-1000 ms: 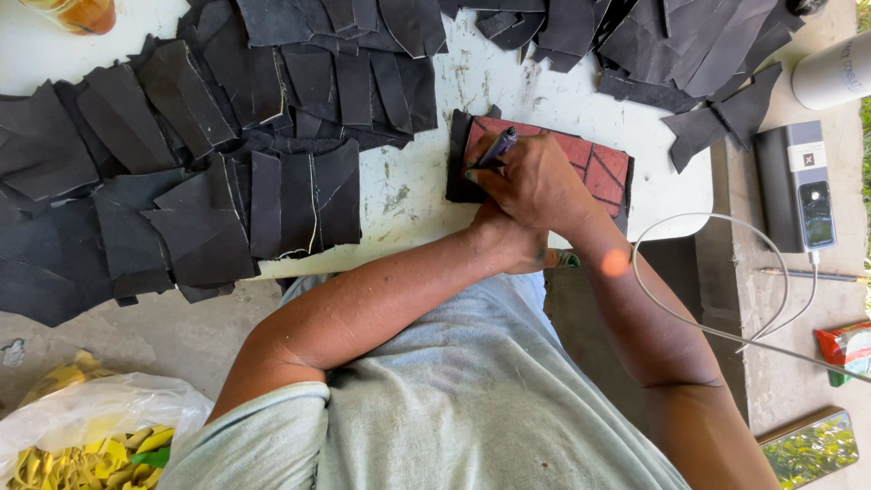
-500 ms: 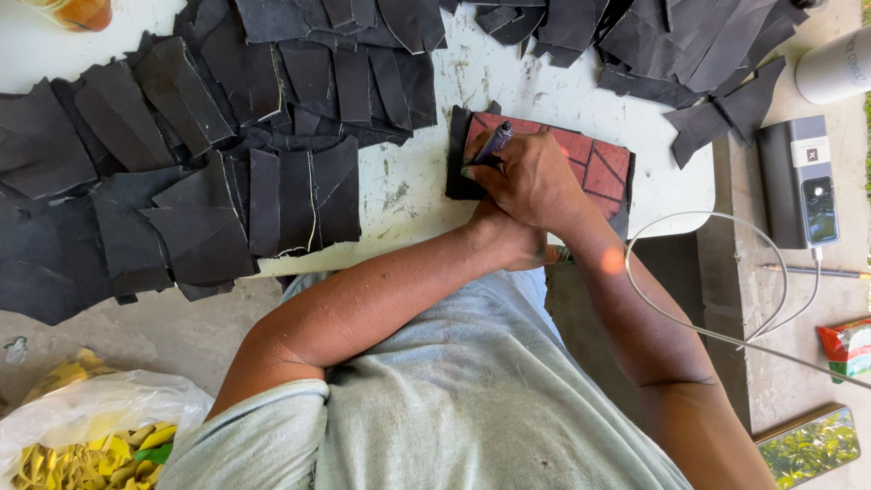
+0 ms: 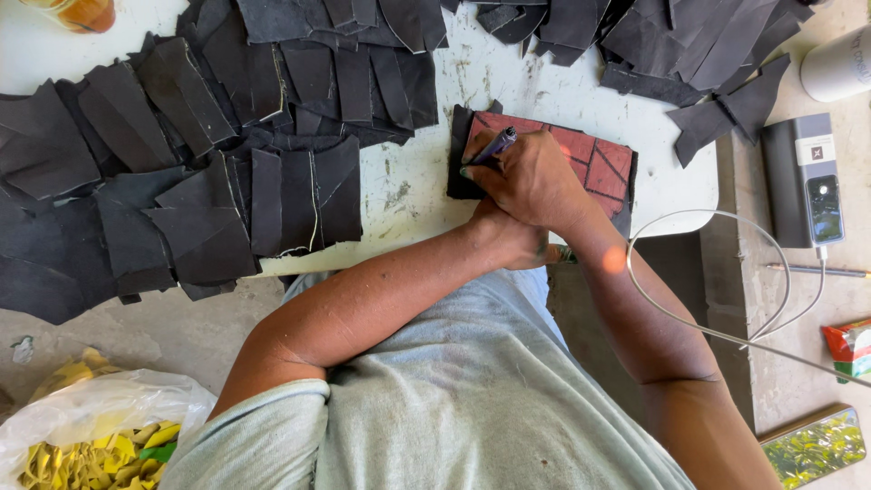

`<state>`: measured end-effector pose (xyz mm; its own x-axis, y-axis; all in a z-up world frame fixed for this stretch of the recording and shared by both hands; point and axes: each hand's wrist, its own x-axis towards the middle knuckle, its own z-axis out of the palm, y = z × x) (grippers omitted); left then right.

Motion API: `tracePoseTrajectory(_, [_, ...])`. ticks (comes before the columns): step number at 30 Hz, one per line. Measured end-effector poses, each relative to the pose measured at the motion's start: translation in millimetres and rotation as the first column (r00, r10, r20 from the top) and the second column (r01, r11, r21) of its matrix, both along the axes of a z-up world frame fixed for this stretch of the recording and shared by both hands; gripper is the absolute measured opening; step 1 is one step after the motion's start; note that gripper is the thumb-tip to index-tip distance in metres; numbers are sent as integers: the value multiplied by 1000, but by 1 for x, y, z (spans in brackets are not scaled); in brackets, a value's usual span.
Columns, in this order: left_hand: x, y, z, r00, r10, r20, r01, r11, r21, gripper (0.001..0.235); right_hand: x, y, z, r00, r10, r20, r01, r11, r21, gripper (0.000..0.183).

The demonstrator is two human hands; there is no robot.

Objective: The person assembles a small leather wallet by layering black leather pieces over a red patterned base. They use a marker to draw lines on the red base and then place black leather pieces on top, aligning them carefully.

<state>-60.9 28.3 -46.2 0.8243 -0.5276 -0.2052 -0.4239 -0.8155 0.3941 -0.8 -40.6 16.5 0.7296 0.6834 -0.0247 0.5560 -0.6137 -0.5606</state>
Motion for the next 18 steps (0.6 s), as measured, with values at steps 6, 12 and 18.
tracePoseTrajectory(6, [1,-1,-9,1000,8,11,-8,1000,4,99,-3,2,9,1000,17,-16,-16,997,70,16])
tracePoseTrajectory(12, [0,-1,-2,999,15,-51,-14,1000,16,97,-3,-1,5,999,38,10,-39,995,96,17])
tracePoseTrajectory(18, [1,1,2,998,24,-63,-23,1000,12,91,-2,-2,-3,998,29,48,-29,1000,5,21])
